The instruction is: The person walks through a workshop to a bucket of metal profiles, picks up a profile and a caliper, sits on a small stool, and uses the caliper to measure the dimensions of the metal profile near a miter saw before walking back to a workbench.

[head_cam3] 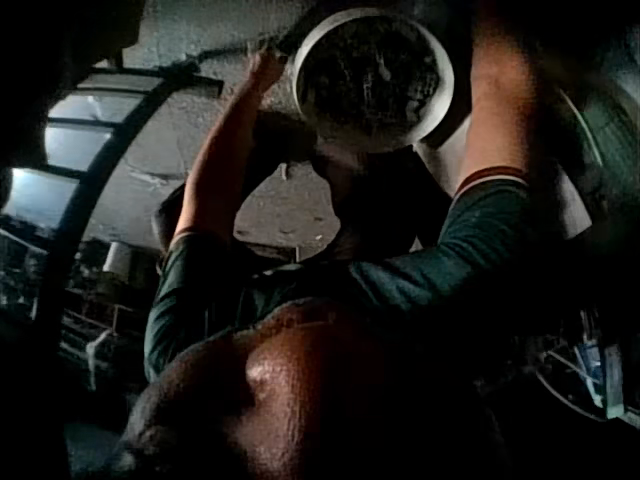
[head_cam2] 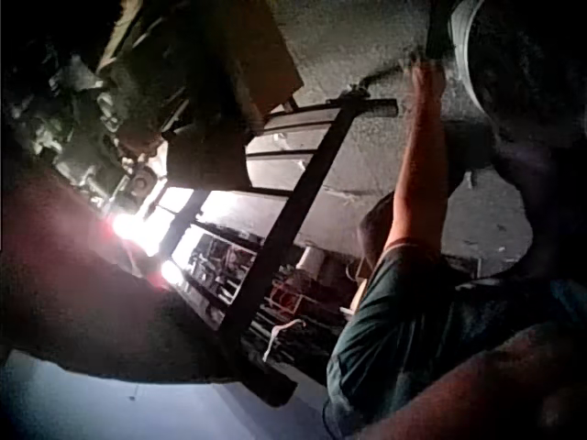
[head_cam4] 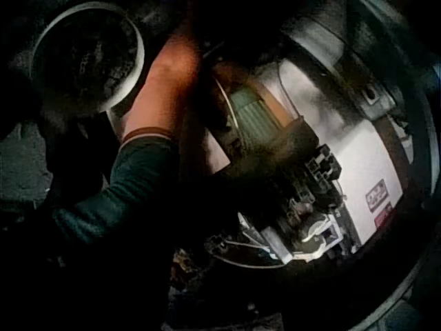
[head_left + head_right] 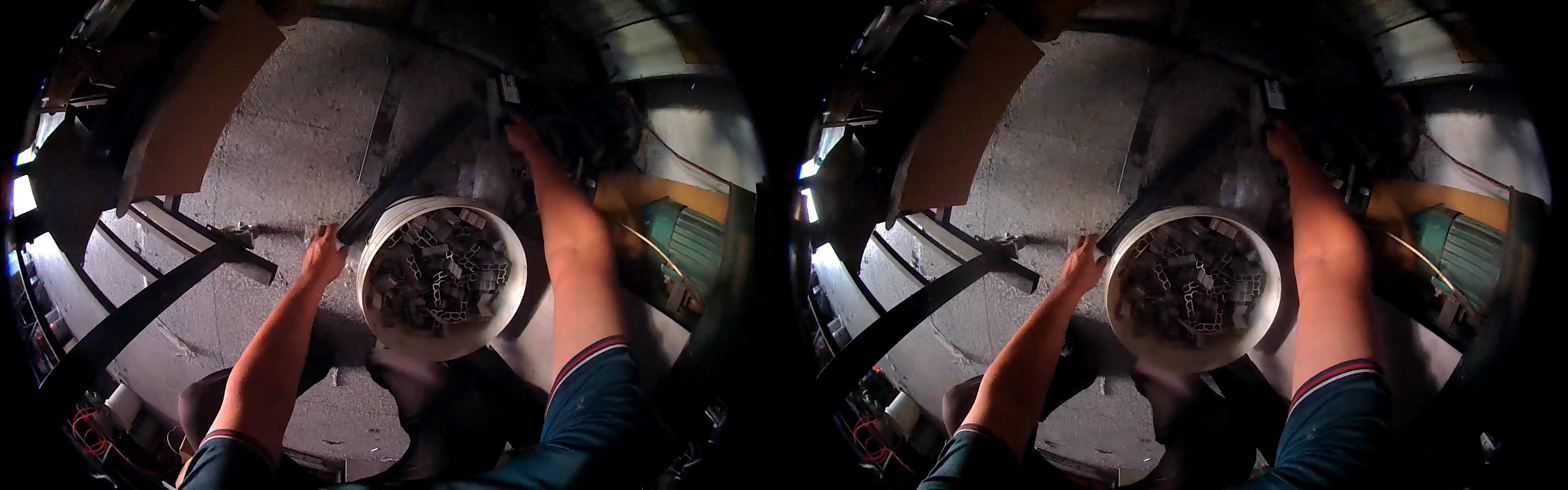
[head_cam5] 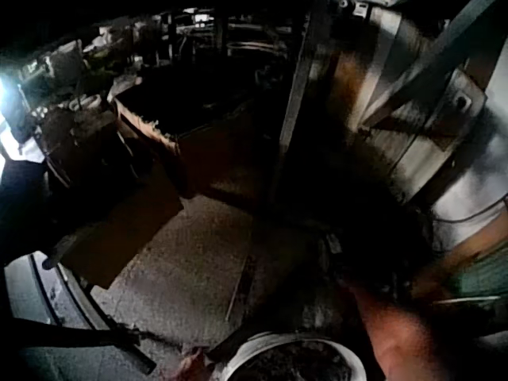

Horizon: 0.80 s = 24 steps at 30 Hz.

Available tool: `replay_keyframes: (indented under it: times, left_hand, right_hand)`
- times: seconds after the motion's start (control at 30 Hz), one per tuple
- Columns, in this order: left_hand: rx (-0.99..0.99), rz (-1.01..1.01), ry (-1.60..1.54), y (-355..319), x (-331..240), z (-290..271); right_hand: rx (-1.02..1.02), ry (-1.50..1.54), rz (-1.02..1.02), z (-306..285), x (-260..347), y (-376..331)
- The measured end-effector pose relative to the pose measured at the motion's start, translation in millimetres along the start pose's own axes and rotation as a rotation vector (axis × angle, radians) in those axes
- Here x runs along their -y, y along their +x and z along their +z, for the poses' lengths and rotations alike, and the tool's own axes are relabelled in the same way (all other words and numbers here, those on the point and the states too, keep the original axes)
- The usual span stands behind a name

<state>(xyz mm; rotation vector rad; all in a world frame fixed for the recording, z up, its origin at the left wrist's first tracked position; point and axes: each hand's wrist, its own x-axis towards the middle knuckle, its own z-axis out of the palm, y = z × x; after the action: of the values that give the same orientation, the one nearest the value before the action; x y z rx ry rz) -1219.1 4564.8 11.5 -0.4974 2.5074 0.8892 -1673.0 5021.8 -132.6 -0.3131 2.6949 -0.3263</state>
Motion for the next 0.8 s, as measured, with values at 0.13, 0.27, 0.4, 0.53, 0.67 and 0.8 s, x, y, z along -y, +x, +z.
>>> replay_keyframes:
  times: [0.13,0.27,0.4,0.53,0.67,0.8]
  left_hand:
    - [-0.081,0.142,0.063,24,7,23]
    - [-0.078,0.161,0.188,41,-4,29]
    - [-0.090,0.178,0.287,51,8,39]
    - [-0.098,0.213,0.234,48,2,31]
    - [-0.001,0.047,0.232,27,-16,-11]
    - [0.085,-0.050,0.084,16,-18,-30]
  right_hand:
    - [0.092,-0.169,-0.005,7,27,4]
    - [0.048,-0.290,-0.005,-13,55,-18]
    - [-0.093,0.005,0.104,-9,70,-41]
    - [-0.139,0.088,0.101,-5,42,-61]
    - [0.004,0.495,0.351,-45,88,-97]
    - [-0.142,0.643,0.305,-50,82,-106]
